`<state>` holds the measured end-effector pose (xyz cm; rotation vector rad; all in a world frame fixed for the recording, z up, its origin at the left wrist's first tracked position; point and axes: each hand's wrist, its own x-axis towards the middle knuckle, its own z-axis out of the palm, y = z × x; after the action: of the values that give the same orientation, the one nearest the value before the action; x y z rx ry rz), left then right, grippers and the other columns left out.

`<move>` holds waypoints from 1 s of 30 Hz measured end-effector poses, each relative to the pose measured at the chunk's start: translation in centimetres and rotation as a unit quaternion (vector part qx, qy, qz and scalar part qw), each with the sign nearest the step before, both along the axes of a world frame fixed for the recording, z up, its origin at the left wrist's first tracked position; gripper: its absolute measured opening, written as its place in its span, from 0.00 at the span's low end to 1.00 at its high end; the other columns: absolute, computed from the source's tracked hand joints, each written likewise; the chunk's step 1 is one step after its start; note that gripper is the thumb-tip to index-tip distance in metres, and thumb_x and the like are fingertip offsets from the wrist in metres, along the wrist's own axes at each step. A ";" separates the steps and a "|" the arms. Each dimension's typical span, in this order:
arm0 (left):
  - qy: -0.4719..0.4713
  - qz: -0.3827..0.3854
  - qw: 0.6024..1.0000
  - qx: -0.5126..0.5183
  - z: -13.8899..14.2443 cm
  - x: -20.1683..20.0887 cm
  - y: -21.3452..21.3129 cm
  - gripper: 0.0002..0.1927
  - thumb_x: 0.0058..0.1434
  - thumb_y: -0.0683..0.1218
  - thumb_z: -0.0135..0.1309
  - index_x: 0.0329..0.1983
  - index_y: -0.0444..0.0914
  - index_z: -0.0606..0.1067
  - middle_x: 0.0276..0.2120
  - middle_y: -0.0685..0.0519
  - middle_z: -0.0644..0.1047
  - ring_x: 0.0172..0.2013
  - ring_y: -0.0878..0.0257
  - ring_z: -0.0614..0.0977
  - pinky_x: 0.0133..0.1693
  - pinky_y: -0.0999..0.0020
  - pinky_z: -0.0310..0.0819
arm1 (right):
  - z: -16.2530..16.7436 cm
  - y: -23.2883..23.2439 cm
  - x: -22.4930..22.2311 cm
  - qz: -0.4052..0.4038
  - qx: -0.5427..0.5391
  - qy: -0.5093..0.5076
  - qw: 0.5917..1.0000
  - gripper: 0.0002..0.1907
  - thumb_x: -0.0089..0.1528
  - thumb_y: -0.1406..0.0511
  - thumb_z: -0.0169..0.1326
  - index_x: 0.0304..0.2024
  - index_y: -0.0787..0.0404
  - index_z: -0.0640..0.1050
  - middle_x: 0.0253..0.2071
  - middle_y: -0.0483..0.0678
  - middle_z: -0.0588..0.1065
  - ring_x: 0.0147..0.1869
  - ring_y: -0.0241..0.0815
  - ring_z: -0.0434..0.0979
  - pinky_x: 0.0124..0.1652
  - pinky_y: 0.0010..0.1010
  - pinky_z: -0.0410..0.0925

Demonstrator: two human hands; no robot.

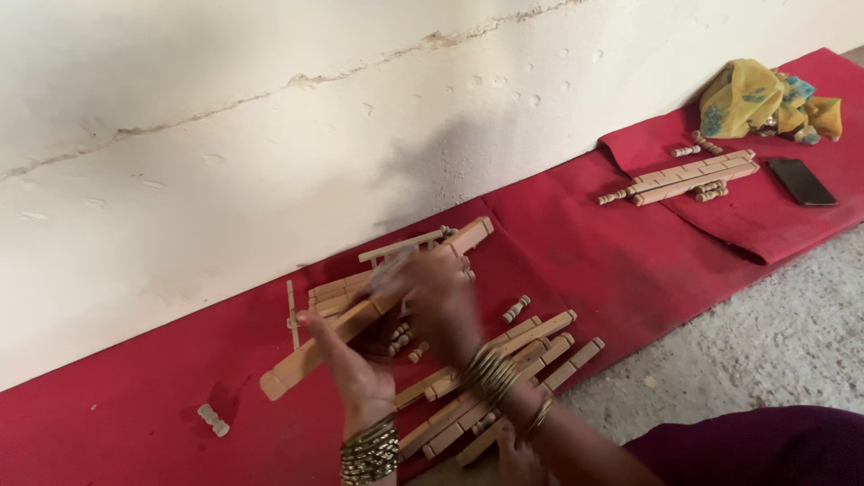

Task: The person sits on the floor and wipes wooden toy parts, including long bars, small beads and a wooden toy cart frame, one at a time with a cloth, setting each wiped piece back on the red mat.

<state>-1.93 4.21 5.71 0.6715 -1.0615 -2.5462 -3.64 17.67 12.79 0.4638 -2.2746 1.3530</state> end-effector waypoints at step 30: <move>0.286 -0.163 0.943 0.051 0.9 1.2 0.3 0.34 0.75 0.61 0.44 0.67 0.28 0.70 0.51 0.41 0.77 0.51 0.52 0.79 0.51 0.60 0.76 | 0.6 -3.4 3.1 0.050 0.046 0.276 0.959 0.09 0.62 0.72 0.54 0.44 0.60 0.80 0.43 0.47 0.79 0.46 0.43 0.79 0.46 0.33 0.76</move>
<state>-0.76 4.47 6.59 -0.2531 -0.8868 -2.8105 -0.52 14.24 13.44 0.8768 -1.8697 0.9994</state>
